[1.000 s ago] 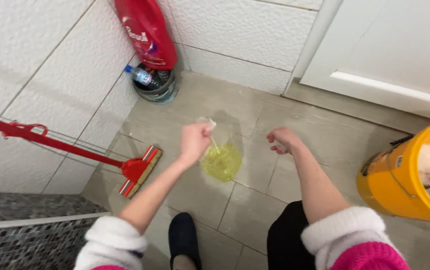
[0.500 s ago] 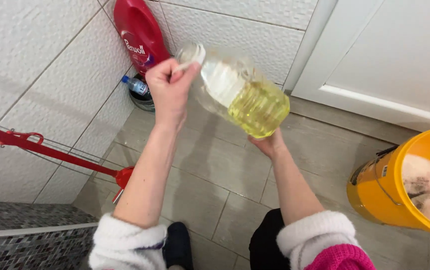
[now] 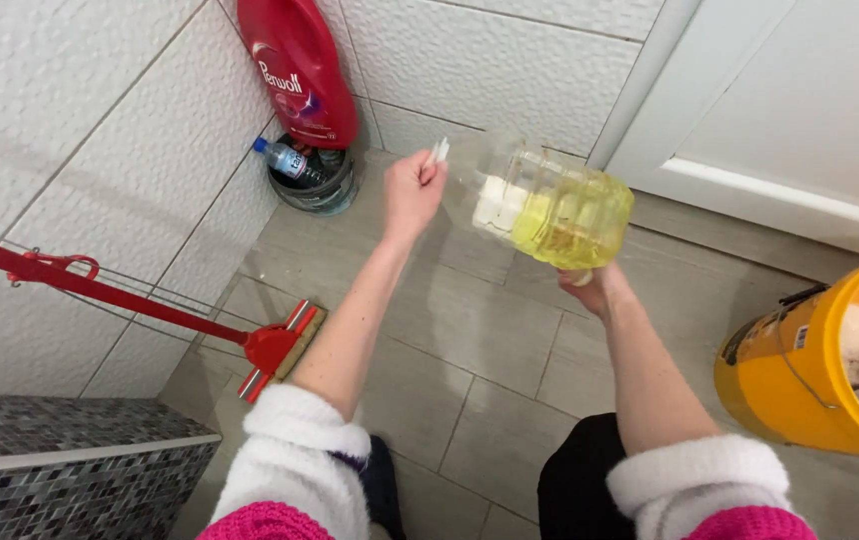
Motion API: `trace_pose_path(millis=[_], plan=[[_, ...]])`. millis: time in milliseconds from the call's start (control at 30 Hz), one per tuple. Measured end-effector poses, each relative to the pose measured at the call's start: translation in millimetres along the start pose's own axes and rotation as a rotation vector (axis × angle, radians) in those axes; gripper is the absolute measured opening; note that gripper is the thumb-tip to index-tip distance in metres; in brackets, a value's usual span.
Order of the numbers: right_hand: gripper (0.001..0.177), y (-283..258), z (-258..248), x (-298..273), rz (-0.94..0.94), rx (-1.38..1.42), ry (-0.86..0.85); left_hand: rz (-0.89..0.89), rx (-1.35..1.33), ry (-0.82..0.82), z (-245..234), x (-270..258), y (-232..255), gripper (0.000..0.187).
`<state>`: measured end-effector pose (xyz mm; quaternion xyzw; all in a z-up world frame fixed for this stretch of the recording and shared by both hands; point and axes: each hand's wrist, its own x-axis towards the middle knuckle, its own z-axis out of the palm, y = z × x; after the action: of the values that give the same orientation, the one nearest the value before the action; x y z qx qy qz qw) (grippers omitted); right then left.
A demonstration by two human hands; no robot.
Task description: The person pours a yellow liquid from a plastic bottle onto the bathroom floor and then scrubs the area with a hand brush. They move a mop and a bucket to access the floor and continue scrubbing while kneeling.
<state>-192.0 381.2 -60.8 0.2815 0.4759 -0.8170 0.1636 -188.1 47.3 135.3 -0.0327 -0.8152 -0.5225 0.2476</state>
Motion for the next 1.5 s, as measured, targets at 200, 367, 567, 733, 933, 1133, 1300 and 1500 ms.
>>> trace_pose_path(millis=[200, 367, 567, 733, 933, 1133, 1300, 1500], plan=[[0.043, -15, -13, -19, -0.073, -0.227, 0.098, -0.331, 0.069, -0.279, 14, -2, -92, 0.031], [0.047, -22, -4, -37, -0.094, -0.294, 0.151, -0.444, 0.068, -0.369, 12, -9, -96, 0.022], [0.048, -45, 41, -94, -0.197, -0.326, 0.237, -0.486, 0.011, -0.335, 26, -9, -130, 0.017], [0.049, -51, 52, -96, -0.249, -0.340, 0.244, -0.545, -0.080, -0.282, 27, -16, -138, 0.017], [0.052, -56, 61, -105, -0.307, -0.363, 0.264, -0.573, -0.121, -0.239, 24, -27, -127, 0.018], [0.055, -57, 65, -116, -0.338, -0.396, 0.251, -0.619, -0.125, -0.258, 29, -32, -142, 0.018], [0.055, -65, 82, -140, -0.393, -0.418, 0.252, -0.671, -0.189, -0.237, 23, -36, -131, 0.018], [0.055, -65, 83, -135, -0.454, -0.456, 0.223, -0.757, -0.304, -0.191, 9, -40, -106, 0.017]])
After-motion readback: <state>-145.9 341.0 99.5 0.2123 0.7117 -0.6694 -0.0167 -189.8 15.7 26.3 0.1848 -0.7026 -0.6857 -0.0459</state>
